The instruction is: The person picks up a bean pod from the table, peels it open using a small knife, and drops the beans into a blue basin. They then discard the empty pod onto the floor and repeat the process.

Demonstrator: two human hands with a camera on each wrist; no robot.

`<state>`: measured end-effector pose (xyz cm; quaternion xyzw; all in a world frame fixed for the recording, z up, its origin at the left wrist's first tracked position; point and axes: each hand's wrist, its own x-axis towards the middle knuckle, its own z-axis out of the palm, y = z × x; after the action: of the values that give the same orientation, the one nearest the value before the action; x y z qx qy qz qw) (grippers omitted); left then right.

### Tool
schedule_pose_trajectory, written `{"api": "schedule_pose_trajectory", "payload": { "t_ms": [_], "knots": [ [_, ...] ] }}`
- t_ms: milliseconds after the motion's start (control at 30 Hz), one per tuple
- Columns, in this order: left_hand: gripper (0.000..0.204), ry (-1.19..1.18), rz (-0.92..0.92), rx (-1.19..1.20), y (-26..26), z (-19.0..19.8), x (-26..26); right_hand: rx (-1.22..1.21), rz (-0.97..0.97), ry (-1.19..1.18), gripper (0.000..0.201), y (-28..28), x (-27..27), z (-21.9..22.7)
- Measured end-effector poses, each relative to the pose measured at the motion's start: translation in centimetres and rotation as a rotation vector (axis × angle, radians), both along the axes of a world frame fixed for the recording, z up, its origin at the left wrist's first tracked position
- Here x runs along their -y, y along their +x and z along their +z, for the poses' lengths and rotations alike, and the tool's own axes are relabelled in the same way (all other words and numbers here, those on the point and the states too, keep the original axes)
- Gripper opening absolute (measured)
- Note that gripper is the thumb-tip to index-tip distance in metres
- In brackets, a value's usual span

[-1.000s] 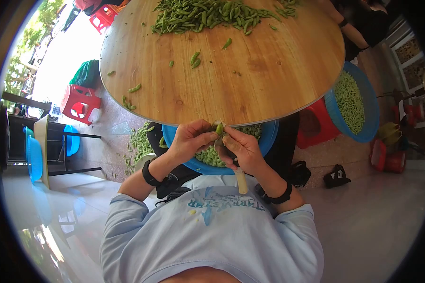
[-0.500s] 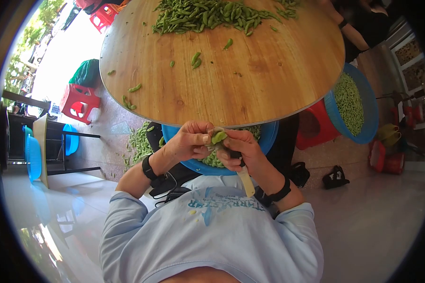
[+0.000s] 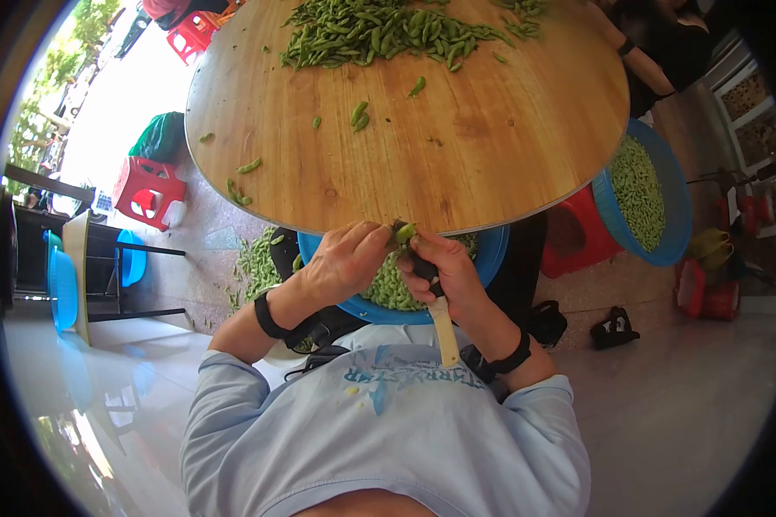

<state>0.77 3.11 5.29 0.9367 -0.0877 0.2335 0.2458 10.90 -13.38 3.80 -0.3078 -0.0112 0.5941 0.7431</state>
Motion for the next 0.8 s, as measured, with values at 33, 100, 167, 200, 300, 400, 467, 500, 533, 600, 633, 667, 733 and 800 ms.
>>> {"api": "schedule_pose_trajectory", "payload": {
  "t_ms": [33, 100, 167, 200, 300, 400, 467, 500, 533, 600, 633, 667, 733, 800],
  "knots": [
    [0.018, -0.049, 0.014, -0.008, 0.0, -0.2, 0.0, 0.101, -0.005, -0.017, 0.018, -0.1, 0.1, -0.2],
    [0.015, -0.228, 0.038, -0.018, 0.0, -0.1, 0.1, 0.201, -0.005, -0.035, 0.018, -0.2, 0.1, -0.2],
    [0.013, -0.405, 0.054, -0.030, 0.0, -0.1, 0.6, 0.234, -0.064, -0.017, 0.019, -0.6, 0.0, 0.2],
    [0.013, -0.699, 0.117, -0.120, 0.1, -0.5, 1.0, 0.237, -0.065, -0.016, 0.019, -0.8, 0.0, 0.3],
    [0.015, -1.040, 0.186, -0.217, 0.4, -1.0, 1.6, 0.595, -0.072, -0.047, 0.021, -1.0, 0.0, 0.5],
    [0.015, -0.916, 0.224, -0.220, 0.1, -1.0, 1.6, 0.669, -0.113, -0.046, 0.023, -1.1, 0.1, 0.4],
    [0.015, -0.739, 0.250, -0.217, 0.0, -0.7, 1.7, 0.759, -0.228, -0.170, 0.024, -1.2, 0.1, 0.0],
    [0.015, -0.679, 0.227, -0.180, -0.1, -0.5, 1.9, 0.758, -0.226, -0.170, 0.024, -1.3, 0.0, 0.0],
    [0.015, -0.618, 0.205, -0.144, -0.3, -0.4, 2.1, 0.960, -0.292, -0.202, 0.026, -1.3, -0.1, 0.0],
    [0.015, -0.559, 0.172, -0.096, -0.5, -0.6, 2.2, 1.164, -0.364, -0.235, 0.028, -1.2, -0.3, -0.2],
    [0.016, -0.501, 0.140, -0.046, -0.5, -0.7, 2.2, 1.154, -0.316, -0.265, 0.029, -0.9, -0.3, -0.6],
    [0.016, -0.503, 0.141, -0.047, -0.6, -0.7, 2.3, 1.142, -0.264, -0.295, 0.031, -0.8, -0.1, -0.9],
    [0.021, -0.502, 0.076, -0.097, -1.1, -0.6, 2.1, 1.168, -0.235, -0.293, 0.030, -0.6, 0.2, -1.5],
    [0.019, -0.416, 0.117, -0.070, -1.8, 0.1, 2.1, 1.203, -0.211, -0.284, 0.029, -0.3, 0.4, -1.8]
  ]
}}
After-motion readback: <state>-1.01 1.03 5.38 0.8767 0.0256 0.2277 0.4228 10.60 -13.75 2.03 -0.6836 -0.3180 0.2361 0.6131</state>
